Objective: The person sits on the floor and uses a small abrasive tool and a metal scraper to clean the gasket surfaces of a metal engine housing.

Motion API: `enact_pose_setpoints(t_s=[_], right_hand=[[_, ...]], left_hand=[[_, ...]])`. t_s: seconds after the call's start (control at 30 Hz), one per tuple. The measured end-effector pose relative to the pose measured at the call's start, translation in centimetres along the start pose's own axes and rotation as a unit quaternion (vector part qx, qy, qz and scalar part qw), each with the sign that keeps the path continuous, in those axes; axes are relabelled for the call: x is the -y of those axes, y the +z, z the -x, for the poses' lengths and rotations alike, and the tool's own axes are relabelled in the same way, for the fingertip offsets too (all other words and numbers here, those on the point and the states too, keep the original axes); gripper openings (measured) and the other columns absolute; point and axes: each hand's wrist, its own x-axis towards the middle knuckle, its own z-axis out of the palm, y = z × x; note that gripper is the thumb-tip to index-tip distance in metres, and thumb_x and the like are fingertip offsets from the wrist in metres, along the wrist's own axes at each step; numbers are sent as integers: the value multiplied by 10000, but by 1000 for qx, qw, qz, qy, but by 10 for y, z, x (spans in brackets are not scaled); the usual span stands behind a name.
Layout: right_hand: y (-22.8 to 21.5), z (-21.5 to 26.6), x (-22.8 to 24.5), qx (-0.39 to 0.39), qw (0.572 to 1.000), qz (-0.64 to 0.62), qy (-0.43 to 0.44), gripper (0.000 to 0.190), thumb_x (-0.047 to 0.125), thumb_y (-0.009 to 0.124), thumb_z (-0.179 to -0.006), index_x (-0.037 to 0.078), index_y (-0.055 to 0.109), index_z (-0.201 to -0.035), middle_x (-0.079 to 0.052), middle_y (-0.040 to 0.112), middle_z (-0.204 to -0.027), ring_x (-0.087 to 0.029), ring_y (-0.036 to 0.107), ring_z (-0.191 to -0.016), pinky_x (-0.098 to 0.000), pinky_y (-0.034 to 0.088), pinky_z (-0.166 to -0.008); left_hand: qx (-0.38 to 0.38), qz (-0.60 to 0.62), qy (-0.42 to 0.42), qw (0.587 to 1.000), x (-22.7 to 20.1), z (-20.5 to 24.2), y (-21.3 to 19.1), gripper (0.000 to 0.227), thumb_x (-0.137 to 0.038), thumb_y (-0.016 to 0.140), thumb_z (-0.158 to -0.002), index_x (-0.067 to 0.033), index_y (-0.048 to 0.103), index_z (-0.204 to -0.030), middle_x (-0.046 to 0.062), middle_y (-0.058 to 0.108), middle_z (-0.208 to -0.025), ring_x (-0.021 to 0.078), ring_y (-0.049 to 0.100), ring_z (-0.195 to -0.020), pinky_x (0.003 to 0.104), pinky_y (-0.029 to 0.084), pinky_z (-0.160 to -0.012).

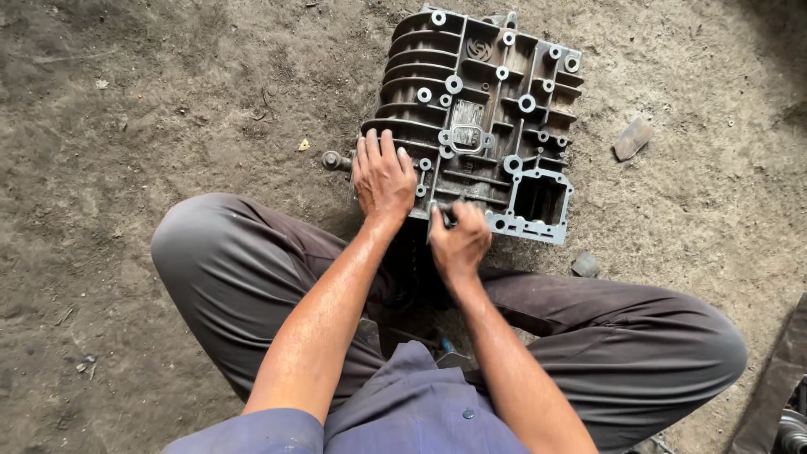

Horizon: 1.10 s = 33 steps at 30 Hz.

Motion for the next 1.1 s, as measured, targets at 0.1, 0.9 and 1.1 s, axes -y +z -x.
enact_pose_setpoints(t_s=[0.1, 0.9, 1.1], right_hand=[[5, -11, 1, -41, 999, 14, -30, 293, 203, 853, -792, 20, 629, -749, -151, 640, -750, -352, 619, -704, -478, 468, -643], [-10, 9, 14, -24, 1000, 10, 10, 225, 236, 807, -795, 55, 672, -797, -127, 679, -814, -349, 664, -802, -483, 521, -707], [-1, -17, 13, -9, 1000, 3, 16, 199, 219, 794, -809, 64, 672, -834, -116, 678, -828, -326, 659, -808, -470, 518, -712]], left_hand=[[-4, 14, -4, 1000, -2, 0, 0, 457, -260, 508, -1015, 14, 528, -1381, 266, 515, -1456, 443, 464, -1382, 552, 378, -1129], [-13, 27, -4, 1000, -6, 1, -5, 460, -269, 512, -992, 1, 563, -1360, 247, 530, -1445, 418, 474, -1360, 527, 375, -1110], [-14, 25, -4, 1000, -7, 3, -7, 464, -269, 516, -983, 0, 561, -1358, 249, 529, -1442, 417, 474, -1357, 525, 374, -1111]])
